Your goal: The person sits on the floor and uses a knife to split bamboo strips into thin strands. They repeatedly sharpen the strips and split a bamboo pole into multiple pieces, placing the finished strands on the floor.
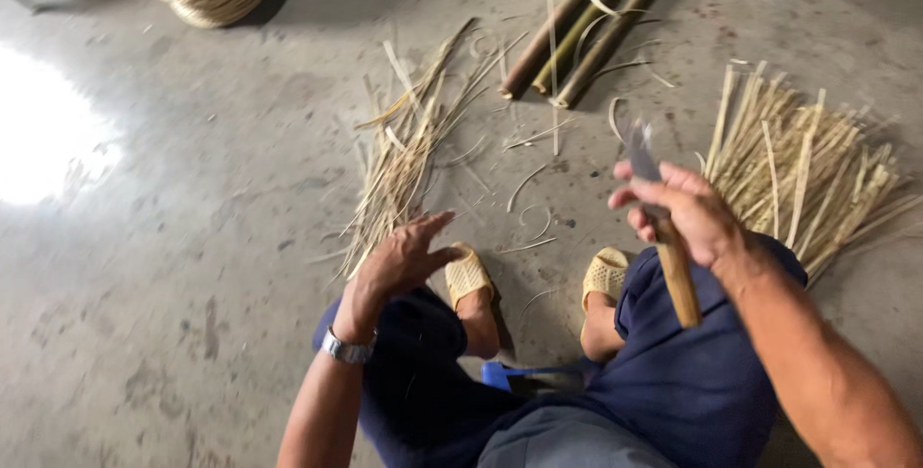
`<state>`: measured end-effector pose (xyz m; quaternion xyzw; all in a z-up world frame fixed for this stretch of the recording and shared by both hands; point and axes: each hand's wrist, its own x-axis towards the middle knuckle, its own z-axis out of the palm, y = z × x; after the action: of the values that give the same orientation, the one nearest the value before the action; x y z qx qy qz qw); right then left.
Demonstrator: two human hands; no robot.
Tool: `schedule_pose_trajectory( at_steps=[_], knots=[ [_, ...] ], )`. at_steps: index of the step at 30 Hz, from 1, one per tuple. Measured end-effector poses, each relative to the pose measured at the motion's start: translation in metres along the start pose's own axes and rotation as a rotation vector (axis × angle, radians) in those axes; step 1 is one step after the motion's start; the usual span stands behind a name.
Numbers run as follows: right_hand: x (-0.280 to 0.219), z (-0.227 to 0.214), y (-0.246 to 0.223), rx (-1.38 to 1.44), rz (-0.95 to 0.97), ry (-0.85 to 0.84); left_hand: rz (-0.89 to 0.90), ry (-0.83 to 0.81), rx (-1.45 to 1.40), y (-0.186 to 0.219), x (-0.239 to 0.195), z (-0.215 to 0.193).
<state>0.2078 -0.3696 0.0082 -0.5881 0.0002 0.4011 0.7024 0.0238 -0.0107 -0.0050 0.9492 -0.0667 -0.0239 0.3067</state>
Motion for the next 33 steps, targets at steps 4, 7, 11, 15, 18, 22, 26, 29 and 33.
schedule_pose_trajectory(
  at_steps=[4, 7, 11, 15, 18, 22, 26, 29, 33],
  knots=[
    [0.062, -0.041, -0.031, -0.364, -0.031, 0.193, -0.095, -0.160, -0.036, -0.001, 0.037, 0.020],
    [0.134, -0.073, -0.021, -0.588, 0.108, 0.335, -0.177, -0.288, -0.044, -0.001, 0.054, 0.028],
    [0.232, -0.126, 0.031, -0.558, 0.135, 0.401, -0.071, -0.332, 0.154, 0.002, 0.063, 0.033],
    [0.321, -0.144, 0.102, -0.434, 0.173, 0.563, -0.198, -0.539, 0.147, 0.001, 0.068, 0.036],
    [0.373, -0.139, 0.144, -0.379, 0.160, 0.648, 0.029, -0.310, 0.267, -0.003, 0.060, 0.049],
    [0.425, -0.132, 0.180, -0.325, 0.068, 0.669, -0.059, -0.408, 0.215, -0.025, 0.042, 0.090],
    [0.462, -0.128, 0.200, -0.559, 0.152, 0.780, -0.041, -0.167, 0.397, -0.047, 0.014, 0.140],
    [0.485, -0.128, 0.207, -0.563, 0.096, 0.797, -0.052, -0.195, 0.365, -0.065, 0.004, 0.175],
    [0.503, -0.133, 0.210, -0.620, 0.090, 0.791, -0.050, -0.227, 0.354, -0.085, 0.003, 0.206]
  ],
)
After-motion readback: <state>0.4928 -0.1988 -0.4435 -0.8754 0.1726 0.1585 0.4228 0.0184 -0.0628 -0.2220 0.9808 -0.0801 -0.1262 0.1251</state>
